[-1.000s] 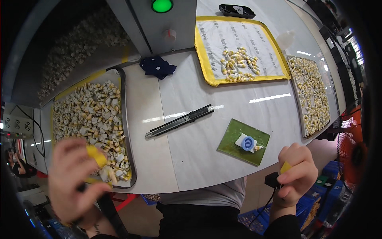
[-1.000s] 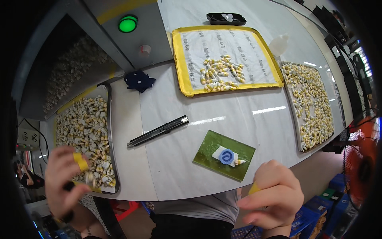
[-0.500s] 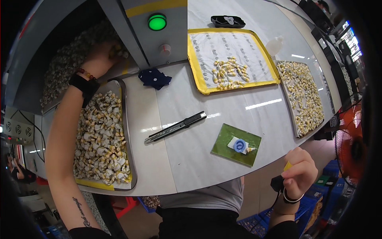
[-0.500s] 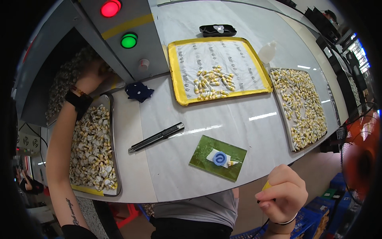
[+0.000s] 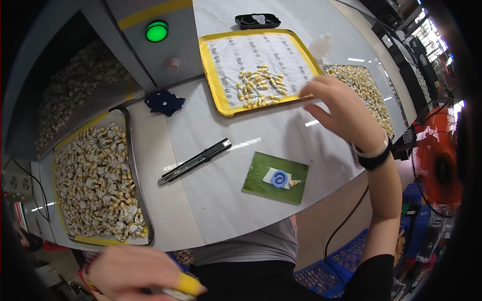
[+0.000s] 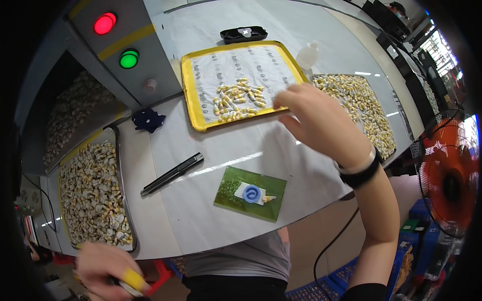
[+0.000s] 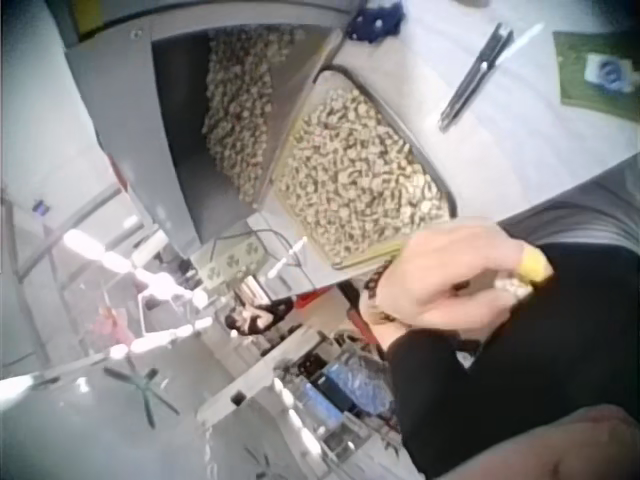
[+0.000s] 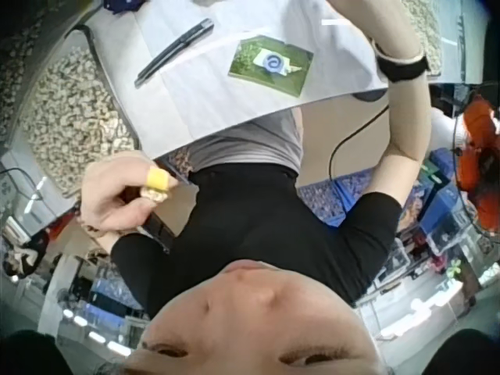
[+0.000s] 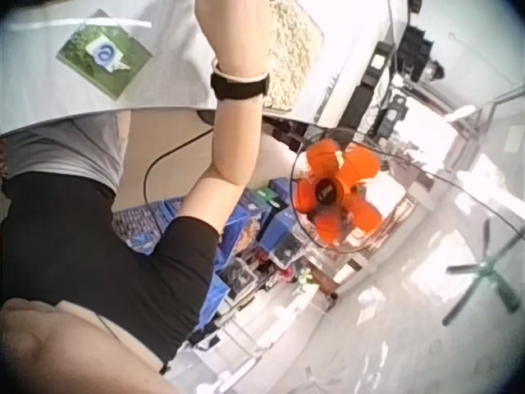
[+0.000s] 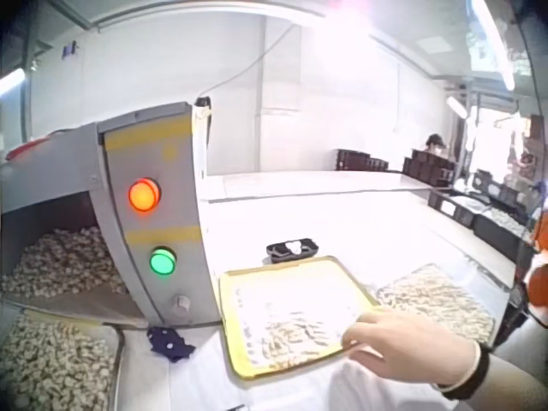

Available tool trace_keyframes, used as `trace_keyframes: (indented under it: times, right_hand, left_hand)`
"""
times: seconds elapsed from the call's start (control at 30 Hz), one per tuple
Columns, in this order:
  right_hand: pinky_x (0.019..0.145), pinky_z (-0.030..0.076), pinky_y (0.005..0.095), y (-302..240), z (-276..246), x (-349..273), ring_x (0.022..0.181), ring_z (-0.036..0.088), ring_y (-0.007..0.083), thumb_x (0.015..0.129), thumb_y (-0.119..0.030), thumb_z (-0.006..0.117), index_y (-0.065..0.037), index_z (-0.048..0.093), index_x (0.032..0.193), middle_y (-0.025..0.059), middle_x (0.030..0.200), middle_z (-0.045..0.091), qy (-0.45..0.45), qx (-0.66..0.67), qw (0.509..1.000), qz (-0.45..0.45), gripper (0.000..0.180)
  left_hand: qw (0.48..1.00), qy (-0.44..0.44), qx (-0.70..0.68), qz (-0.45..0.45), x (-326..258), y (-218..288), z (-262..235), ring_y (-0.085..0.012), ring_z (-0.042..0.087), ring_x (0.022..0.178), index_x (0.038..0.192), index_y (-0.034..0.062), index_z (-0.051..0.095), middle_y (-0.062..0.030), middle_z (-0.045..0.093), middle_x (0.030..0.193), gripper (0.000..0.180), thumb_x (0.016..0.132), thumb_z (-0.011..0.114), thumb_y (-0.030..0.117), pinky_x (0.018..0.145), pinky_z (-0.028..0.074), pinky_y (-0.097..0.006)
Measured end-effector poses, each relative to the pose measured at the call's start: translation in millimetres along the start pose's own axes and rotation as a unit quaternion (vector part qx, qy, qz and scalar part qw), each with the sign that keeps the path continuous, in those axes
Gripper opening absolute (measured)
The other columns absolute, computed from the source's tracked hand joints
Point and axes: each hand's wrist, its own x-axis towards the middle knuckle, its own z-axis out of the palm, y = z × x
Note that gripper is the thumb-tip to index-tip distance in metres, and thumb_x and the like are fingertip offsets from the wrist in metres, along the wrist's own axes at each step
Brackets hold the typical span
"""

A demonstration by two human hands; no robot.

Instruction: The person sits at a workstation and peels the meat from small snail shells by hand. They pick up a shell, extract the meat, and place the empty shell into a tray on the left. The process is repeated continuously throughout the clip.

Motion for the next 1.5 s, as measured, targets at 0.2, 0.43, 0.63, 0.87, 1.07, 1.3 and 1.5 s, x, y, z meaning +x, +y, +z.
trace_keyframes:
  times: [0.2, 0.43, 0.63, 0.87, 1.07, 1.3, 1.5]
  right_hand:
    - [0.072, 0.049, 0.0393, 27, 31, 32, 0.076, 0.061, 0.0333, 0.076, -0.007, 0.064, -0.001, 0.064, 0.084, 0.0157, 0.081, 0.064, -0.087, 0.07, 0.991, 0.073, 0.01]
    - [0.071, 0.049, 0.0371, 26, 42, 29, 0.073, 0.061, 0.0321, 0.078, -0.006, 0.06, 0.0, 0.06, 0.082, 0.0147, 0.077, 0.062, -0.006, 0.029, 1.0, -0.011, 0.007]
    - [0.059, 0.048, 0.0273, -8, 14, 13, 0.064, 0.06, 0.0193, 0.079, -0.001, 0.06, 0.0, 0.056, 0.081, 0.0088, 0.071, 0.061, 0.033, 0.196, 0.979, 0.05, 0.004]
    - [0.058, 0.048, 0.0269, -22, 13, -5, 0.067, 0.063, 0.0176, 0.079, -0.001, 0.063, -0.001, 0.059, 0.083, 0.0074, 0.074, 0.063, 0.04, 0.162, 0.985, 0.044, 0.007]
    - [0.073, 0.05, 0.0351, -31, 27, 11, 0.084, 0.063, 0.0268, 0.078, -0.006, 0.065, -0.002, 0.065, 0.094, 0.0127, 0.091, 0.063, -0.084, 0.207, 0.972, -0.068, 0.016]
    - [0.076, 0.048, 0.0358, -47, 55, 31, 0.085, 0.059, 0.0295, 0.082, -0.009, 0.063, -0.003, 0.059, 0.088, 0.0115, 0.089, 0.057, -0.176, 0.197, 0.956, -0.129, 0.01]
    - [0.076, 0.048, 0.0361, -39, 48, 24, 0.084, 0.059, 0.0299, 0.082, -0.009, 0.061, -0.003, 0.058, 0.093, 0.0118, 0.087, 0.057, -0.157, 0.1, 0.972, -0.141, 0.012]
  left_hand:
    - [0.948, -0.089, -0.306, 0.021, 34, -84, 51, -0.0234, 0.059, 0.107, 0.111, -0.0062, 0.058, -0.0188, 0.058, 0.119, 0.026, 0.09, 0.044, -0.01, 0.089, 0.049, -0.03]
    - [0.875, 0.108, -0.471, -0.027, 41, -103, 97, -0.023, 0.064, 0.089, 0.097, -0.005, 0.059, -0.0265, 0.062, 0.1, 0.01, 0.086, 0.057, -0.005, 0.077, 0.054, -0.033]
    - [0.81, 0.128, -0.571, 0.042, 44, -111, 102, -0.0231, 0.064, 0.095, 0.112, -0.0025, 0.049, -0.023, 0.062, 0.104, 0.031, 0.092, 0.06, 0.019, 0.077, 0.054, -0.03]
    - [0.822, 0.09, -0.562, 0.0, 40, -123, 101, -0.0201, 0.065, 0.086, 0.113, -0.0044, 0.049, -0.0177, 0.062, 0.099, 0.054, 0.085, 0.063, 0.039, 0.078, 0.054, -0.029]
    - [0.828, 0.106, -0.55, 0.015, 39, -125, 107, -0.0197, 0.065, 0.086, 0.114, -0.0039, 0.049, -0.0164, 0.062, 0.098, 0.051, 0.086, 0.065, 0.036, 0.077, 0.054, -0.028]
    - [0.821, 0.096, -0.563, 0.005, 34, -124, 105, -0.0209, 0.065, 0.088, 0.114, -0.004, 0.05, -0.0168, 0.063, 0.098, 0.049, 0.086, 0.067, 0.032, 0.077, 0.054, -0.03]
    - [0.818, 0.186, -0.545, 0.002, 40, -111, 108, -0.021, 0.061, 0.072, 0.094, -0.0041, 0.06, -0.0138, 0.064, 0.078, 0.041, 0.079, 0.075, 0.031, 0.06, 0.056, -0.034]
